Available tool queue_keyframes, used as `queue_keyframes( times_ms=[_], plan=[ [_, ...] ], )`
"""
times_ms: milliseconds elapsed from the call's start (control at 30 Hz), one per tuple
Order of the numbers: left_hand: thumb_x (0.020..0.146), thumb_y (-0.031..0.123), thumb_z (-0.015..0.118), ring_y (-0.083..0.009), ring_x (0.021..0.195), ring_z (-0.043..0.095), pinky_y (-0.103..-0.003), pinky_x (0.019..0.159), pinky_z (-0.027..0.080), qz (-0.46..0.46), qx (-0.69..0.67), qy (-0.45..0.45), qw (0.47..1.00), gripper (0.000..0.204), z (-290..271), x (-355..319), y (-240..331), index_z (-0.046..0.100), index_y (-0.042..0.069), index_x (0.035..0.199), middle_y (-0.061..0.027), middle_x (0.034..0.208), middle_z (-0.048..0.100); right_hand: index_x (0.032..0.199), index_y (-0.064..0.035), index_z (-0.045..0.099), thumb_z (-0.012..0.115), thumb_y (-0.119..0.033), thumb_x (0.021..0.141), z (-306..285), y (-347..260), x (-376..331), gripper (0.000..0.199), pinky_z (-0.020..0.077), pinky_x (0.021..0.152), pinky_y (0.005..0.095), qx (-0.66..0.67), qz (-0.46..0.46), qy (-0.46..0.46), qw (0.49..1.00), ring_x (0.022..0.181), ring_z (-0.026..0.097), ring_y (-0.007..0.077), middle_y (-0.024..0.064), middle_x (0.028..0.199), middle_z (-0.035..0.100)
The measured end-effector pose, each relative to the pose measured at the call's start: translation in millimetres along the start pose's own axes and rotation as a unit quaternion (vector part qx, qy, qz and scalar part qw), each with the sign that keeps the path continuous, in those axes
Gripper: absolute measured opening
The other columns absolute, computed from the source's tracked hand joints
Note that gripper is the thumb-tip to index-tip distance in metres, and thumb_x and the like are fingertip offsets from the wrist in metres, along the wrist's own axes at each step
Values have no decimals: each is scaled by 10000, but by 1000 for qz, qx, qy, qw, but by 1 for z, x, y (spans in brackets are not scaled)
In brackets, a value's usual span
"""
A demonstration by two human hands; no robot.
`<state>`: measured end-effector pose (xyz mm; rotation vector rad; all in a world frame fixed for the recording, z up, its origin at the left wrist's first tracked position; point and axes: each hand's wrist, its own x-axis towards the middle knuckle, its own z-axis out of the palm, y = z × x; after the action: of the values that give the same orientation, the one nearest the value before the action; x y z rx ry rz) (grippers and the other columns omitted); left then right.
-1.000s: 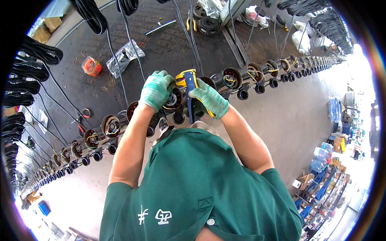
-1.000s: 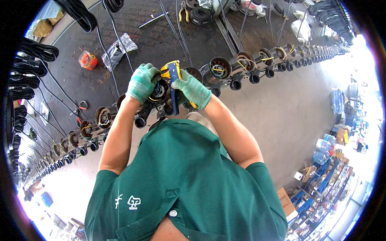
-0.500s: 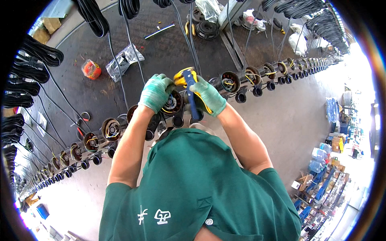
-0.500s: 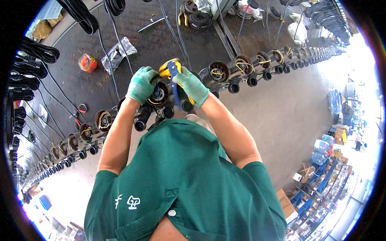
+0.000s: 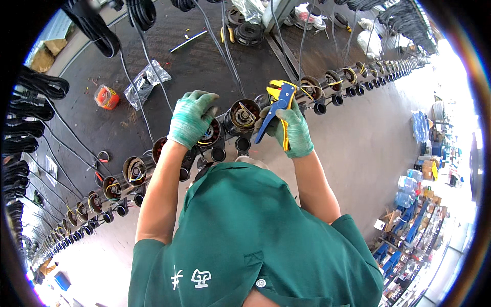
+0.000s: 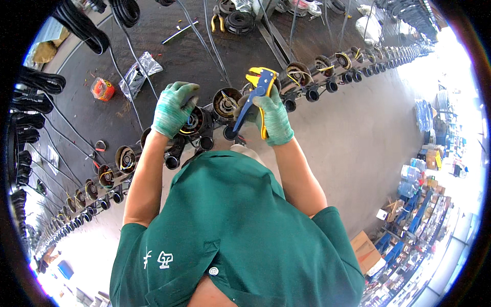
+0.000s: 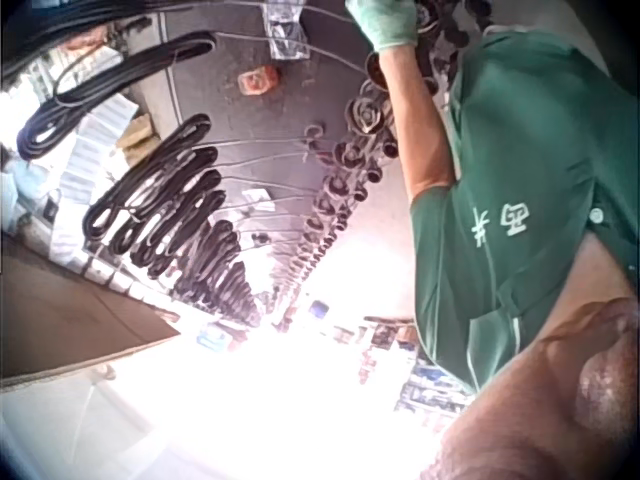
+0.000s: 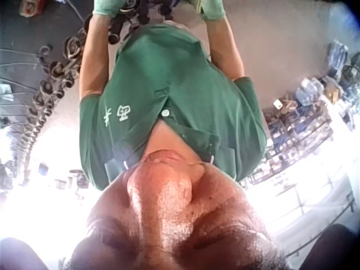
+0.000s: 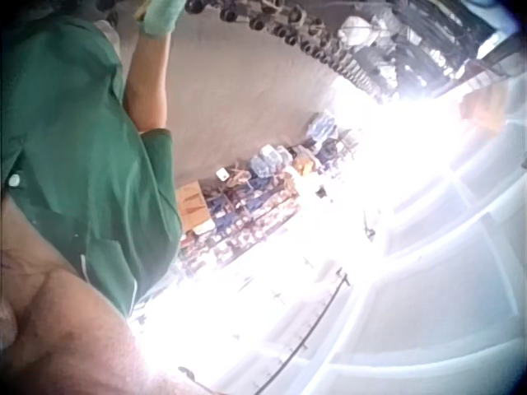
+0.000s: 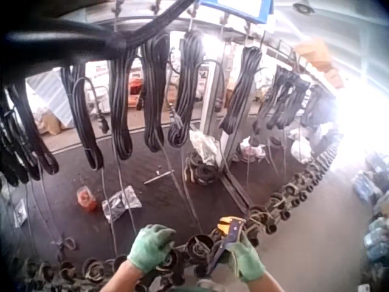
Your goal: The person uses a yellow and blue crimping tool to secure metal terminals onto the ends of wires. They repeatedly pick up a wire, insert the terminal, and squeeze the tool to crimp the connection. The person works on a series of wires arranged in a row on a workbench.
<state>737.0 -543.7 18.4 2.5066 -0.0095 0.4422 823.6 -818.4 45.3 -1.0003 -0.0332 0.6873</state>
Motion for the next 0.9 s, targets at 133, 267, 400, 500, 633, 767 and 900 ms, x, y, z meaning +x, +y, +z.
queue_keyframes(
  times_ms=[133, 267, 400, 500, 633, 767, 900],
  plan=[
    [904, 173, 756, -379, 1090, 654, -471, 947, 538, 42, 31, -101, 994, 326, 9, 27, 25, 727, 105, 1221, -146, 1147, 713, 1461, -76, 461, 622, -124, 923, -23, 4, -16, 564, 637, 860, 540, 9, -2, 32, 999, 962, 734, 354, 171, 1095, 691],
    [939, 324, 738, -388, 977, 695, -473, 871, 558, -47, 69, -156, 984, 301, 20, 39, 44, 767, 86, 1122, -175, 1040, 742, 1474, -74, 442, 608, -102, 921, -31, 8, -28, 578, 641, 868, 547, 15, 14, 50, 999, 998, 732, 358, 176, 1116, 695],
    [927, 512, 736, -400, 864, 721, -472, 801, 571, -165, 72, -229, 957, 474, 21, 38, 63, 781, 49, 1020, -189, 920, 758, 1517, -88, 399, 608, -108, 922, -35, 12, -34, 632, 645, 868, 531, 24, 17, 44, 999, 985, 736, 356, 178, 1123, 696],
    [923, 519, 737, -396, 921, 721, -469, 832, 567, -147, 97, -222, 959, 496, 34, 37, 70, 775, 49, 1077, -190, 995, 755, 1518, -99, 383, 603, -100, 918, -38, 11, -39, 639, 645, 837, 514, 33, 18, 56, 998, 933, 739, 353, 181, 1088, 692],
    [906, 407, 784, -377, 973, 711, -446, 864, 560, -143, 36, -188, 971, 429, 48, 37, 78, 769, 47, 1139, -165, 1042, 730, 1491, -102, 374, 584, -78, 910, -35, 7, -41, 618, 648, 775, 482, 54, 10, 70, 996, 858, 741, 346, 183, 1024, 688],
    [877, 219, 804, -381, 937, 718, -439, 842, 572, -63, -86, -97, 990, 320, 71, 28, 76, 765, 53, 1148, -158, 1031, 736, 1514, -105, 386, 586, -73, 907, -38, 7, -46, 640, 645, 799, 452, 61, 20, 70, 995, 870, 737, 300, 142, 1053, 685],
    [926, 71, 769, -206, 922, 743, -330, 843, 584, -121, -251, -142, 950, 271, 81, 16, 78, 746, -18, 1181, -167, 1080, 789, 1595, -126, 344, 610, -18, 894, -52, 14, -50, 758, 614, 866, 337, 18, 52, 80, 995, 974, 679, 167, 63, 1134, 653]
  ],
)
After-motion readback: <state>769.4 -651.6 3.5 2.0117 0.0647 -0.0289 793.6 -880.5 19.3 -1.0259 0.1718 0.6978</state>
